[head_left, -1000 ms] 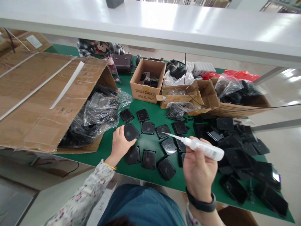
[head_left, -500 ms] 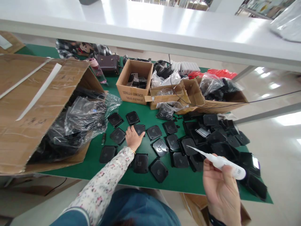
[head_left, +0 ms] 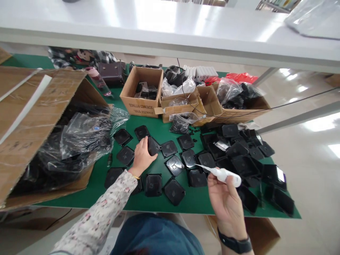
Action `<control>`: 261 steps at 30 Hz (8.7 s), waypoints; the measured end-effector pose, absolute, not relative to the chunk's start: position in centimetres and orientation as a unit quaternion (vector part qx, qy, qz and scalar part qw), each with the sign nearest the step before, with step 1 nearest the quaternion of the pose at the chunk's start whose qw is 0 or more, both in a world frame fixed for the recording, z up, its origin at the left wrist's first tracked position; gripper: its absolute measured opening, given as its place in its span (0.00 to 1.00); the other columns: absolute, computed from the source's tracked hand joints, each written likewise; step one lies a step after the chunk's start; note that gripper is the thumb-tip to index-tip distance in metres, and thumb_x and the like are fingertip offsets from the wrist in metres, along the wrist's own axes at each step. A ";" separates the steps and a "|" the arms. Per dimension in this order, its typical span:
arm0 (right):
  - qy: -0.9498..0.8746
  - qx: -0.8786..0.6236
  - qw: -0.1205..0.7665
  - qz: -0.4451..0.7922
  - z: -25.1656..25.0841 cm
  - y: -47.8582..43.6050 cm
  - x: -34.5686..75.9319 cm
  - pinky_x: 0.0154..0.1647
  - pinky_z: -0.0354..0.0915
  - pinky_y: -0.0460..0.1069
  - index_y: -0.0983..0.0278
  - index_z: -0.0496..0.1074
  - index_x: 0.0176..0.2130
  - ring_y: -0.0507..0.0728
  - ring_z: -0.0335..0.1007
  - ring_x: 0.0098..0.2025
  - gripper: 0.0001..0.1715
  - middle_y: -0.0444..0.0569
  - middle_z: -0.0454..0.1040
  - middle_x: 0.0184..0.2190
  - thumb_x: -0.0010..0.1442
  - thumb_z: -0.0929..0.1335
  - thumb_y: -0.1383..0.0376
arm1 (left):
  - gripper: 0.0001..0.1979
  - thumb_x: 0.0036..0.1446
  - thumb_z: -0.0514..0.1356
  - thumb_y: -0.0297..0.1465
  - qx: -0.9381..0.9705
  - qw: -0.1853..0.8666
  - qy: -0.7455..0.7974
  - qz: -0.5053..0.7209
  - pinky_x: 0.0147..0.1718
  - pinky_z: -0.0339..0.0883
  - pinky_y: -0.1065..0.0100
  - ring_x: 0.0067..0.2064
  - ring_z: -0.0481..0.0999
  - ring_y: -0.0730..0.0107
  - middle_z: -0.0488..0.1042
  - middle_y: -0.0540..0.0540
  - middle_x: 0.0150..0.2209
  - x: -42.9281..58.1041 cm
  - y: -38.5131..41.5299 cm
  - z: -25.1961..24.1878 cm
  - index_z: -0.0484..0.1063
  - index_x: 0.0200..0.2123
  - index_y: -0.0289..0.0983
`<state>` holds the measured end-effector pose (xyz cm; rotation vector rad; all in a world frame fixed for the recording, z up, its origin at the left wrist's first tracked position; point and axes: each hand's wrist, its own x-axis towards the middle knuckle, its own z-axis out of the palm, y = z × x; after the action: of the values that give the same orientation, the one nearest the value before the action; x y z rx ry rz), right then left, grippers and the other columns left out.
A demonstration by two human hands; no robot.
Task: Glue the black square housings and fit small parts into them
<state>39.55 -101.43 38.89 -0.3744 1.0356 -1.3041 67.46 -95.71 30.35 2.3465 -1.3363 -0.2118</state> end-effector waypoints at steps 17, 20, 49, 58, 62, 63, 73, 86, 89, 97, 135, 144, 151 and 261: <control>0.418 -0.238 0.718 -0.503 41.2 -98.9 47.1 0.45 0.68 0.52 0.62 0.71 0.41 0.54 0.72 0.42 0.16 0.45 0.75 0.38 0.52 0.74 0.60 | 0.41 0.50 0.62 0.29 0.790 0.240 -0.563 0.015 0.60 0.54 0.49 0.59 0.57 0.48 0.58 0.35 0.57 64.1 -90.5 42.1 0.46 0.64 0.31; 0.412 -0.235 0.719 -0.509 41.3 -98.9 47.3 0.44 0.68 0.50 0.62 0.72 0.40 0.53 0.72 0.41 0.16 0.45 0.76 0.37 0.51 0.75 0.61 | 0.41 0.50 0.62 0.30 0.790 0.243 -0.562 0.027 0.60 0.54 0.50 0.60 0.57 0.49 0.58 0.35 0.58 64.2 -90.3 42.5 0.46 0.65 0.31; 0.351 -0.511 0.582 -0.526 44.1 -97.6 47.9 0.42 0.71 0.51 0.62 0.70 0.44 0.57 0.74 0.43 0.17 0.50 0.76 0.41 0.54 0.72 0.67 | 0.40 0.51 0.62 0.28 0.780 0.258 -0.565 0.075 0.60 0.55 0.50 0.60 0.56 0.49 0.58 0.33 0.58 64.2 -89.8 43.4 0.48 0.64 0.29; 0.304 -0.701 0.443 -0.469 46.7 -96.6 47.5 0.47 0.68 0.52 0.59 0.70 0.46 0.57 0.71 0.45 0.19 0.49 0.74 0.43 0.54 0.72 0.71 | 0.39 0.51 0.62 0.30 0.785 0.247 -0.561 0.095 0.59 0.55 0.50 0.60 0.57 0.48 0.58 0.31 0.58 64.0 -89.5 43.8 0.50 0.63 0.27; 0.273 -0.744 0.399 -0.461 47.6 -96.4 47.5 0.46 0.68 0.54 0.60 0.69 0.46 0.58 0.70 0.44 0.19 0.51 0.73 0.42 0.55 0.71 0.71 | 0.40 0.52 0.62 0.31 0.786 0.248 -0.558 0.102 0.59 0.56 0.50 0.60 0.57 0.47 0.58 0.31 0.58 63.8 -89.4 43.9 0.49 0.63 0.28; 0.263 -0.753 0.385 -0.463 47.8 -96.3 47.6 0.45 0.69 0.54 0.61 0.69 0.46 0.58 0.70 0.44 0.19 0.51 0.73 0.42 0.55 0.71 0.72 | 0.40 0.52 0.63 0.31 0.786 0.249 -0.557 0.104 0.59 0.56 0.50 0.60 0.57 0.47 0.58 0.31 0.58 63.7 -89.4 43.9 0.48 0.64 0.28; 0.137 -0.864 0.246 -0.416 46.5 -93.7 47.1 0.49 0.69 0.61 0.65 0.62 0.57 0.63 0.65 0.53 0.34 0.60 0.69 0.51 0.53 0.67 0.80 | 0.42 0.52 0.63 0.33 0.798 0.292 -0.519 0.094 0.59 0.55 0.49 0.60 0.57 0.48 0.58 0.33 0.58 63.3 -89.2 43.8 0.46 0.65 0.31; 0.152 -0.818 0.310 -0.460 45.4 -93.5 47.0 0.45 0.70 0.62 0.57 0.61 0.57 0.62 0.67 0.50 0.34 0.55 0.70 0.50 0.54 0.69 0.77 | 0.45 0.47 0.65 0.34 0.829 0.357 -0.425 -0.068 0.58 0.55 0.48 0.59 0.58 0.49 0.57 0.39 0.58 63.3 -88.4 44.1 0.47 0.65 0.39; 0.180 -0.780 0.351 -0.486 45.5 -93.5 47.4 0.43 0.70 0.61 0.57 0.64 0.53 0.62 0.68 0.48 0.32 0.53 0.71 0.47 0.52 0.71 0.77 | 0.45 0.46 0.65 0.33 0.830 0.358 -0.421 -0.072 0.58 0.55 0.48 0.59 0.58 0.49 0.57 0.39 0.58 63.3 -88.3 44.2 0.47 0.65 0.40; 0.216 -0.714 0.437 -0.503 45.8 -94.0 47.6 0.44 0.67 0.60 0.60 0.68 0.47 0.61 0.70 0.45 0.22 0.53 0.73 0.44 0.53 0.71 0.74 | 0.45 0.46 0.65 0.34 0.831 0.354 -0.423 -0.073 0.58 0.55 0.48 0.60 0.58 0.49 0.57 0.39 0.57 63.4 -88.3 43.9 0.47 0.65 0.39; 0.473 -0.093 0.650 -0.588 40.7 -101.2 40.7 0.39 0.73 0.46 0.61 0.71 0.37 0.51 0.72 0.41 0.15 0.41 0.74 0.38 0.49 0.76 0.63 | 0.47 0.49 0.62 0.44 0.780 0.220 -0.583 -0.056 0.59 0.53 0.53 0.59 0.57 0.47 0.57 0.32 0.58 73.9 -97.7 33.6 0.44 0.64 0.27; 0.425 -0.133 0.726 -0.524 41.4 -98.6 47.1 0.42 0.71 0.48 0.62 0.73 0.36 0.52 0.72 0.41 0.13 0.44 0.75 0.37 0.50 0.75 0.62 | 0.44 0.48 0.66 0.36 0.798 0.248 -0.549 0.004 0.57 0.57 0.49 0.56 0.58 0.48 0.59 0.35 0.55 65.6 -91.7 41.2 0.48 0.64 0.32; 0.413 -0.197 0.712 -0.533 42.6 -98.0 48.1 0.44 0.69 0.51 0.62 0.73 0.37 0.54 0.72 0.41 0.14 0.44 0.75 0.37 0.50 0.75 0.61 | 0.44 0.49 0.65 0.36 0.783 0.261 -0.563 0.034 0.57 0.56 0.49 0.56 0.58 0.48 0.58 0.35 0.56 65.1 -90.4 43.1 0.47 0.64 0.32; 0.391 -0.597 0.611 -0.343 25.2 -111.2 59.8 0.48 0.66 0.55 0.60 0.63 0.51 0.57 0.70 0.44 0.25 0.50 0.73 0.43 0.56 0.68 0.55 | 0.23 0.58 0.56 0.37 0.817 0.311 -0.462 -0.147 0.60 0.52 0.54 0.63 0.56 0.52 0.58 0.36 0.61 76.9 -97.4 28.0 0.64 0.55 0.37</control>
<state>59.78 -111.23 25.16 -1.3775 0.9023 -0.7908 76.87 -97.40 28.00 2.1569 -1.2203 -0.3890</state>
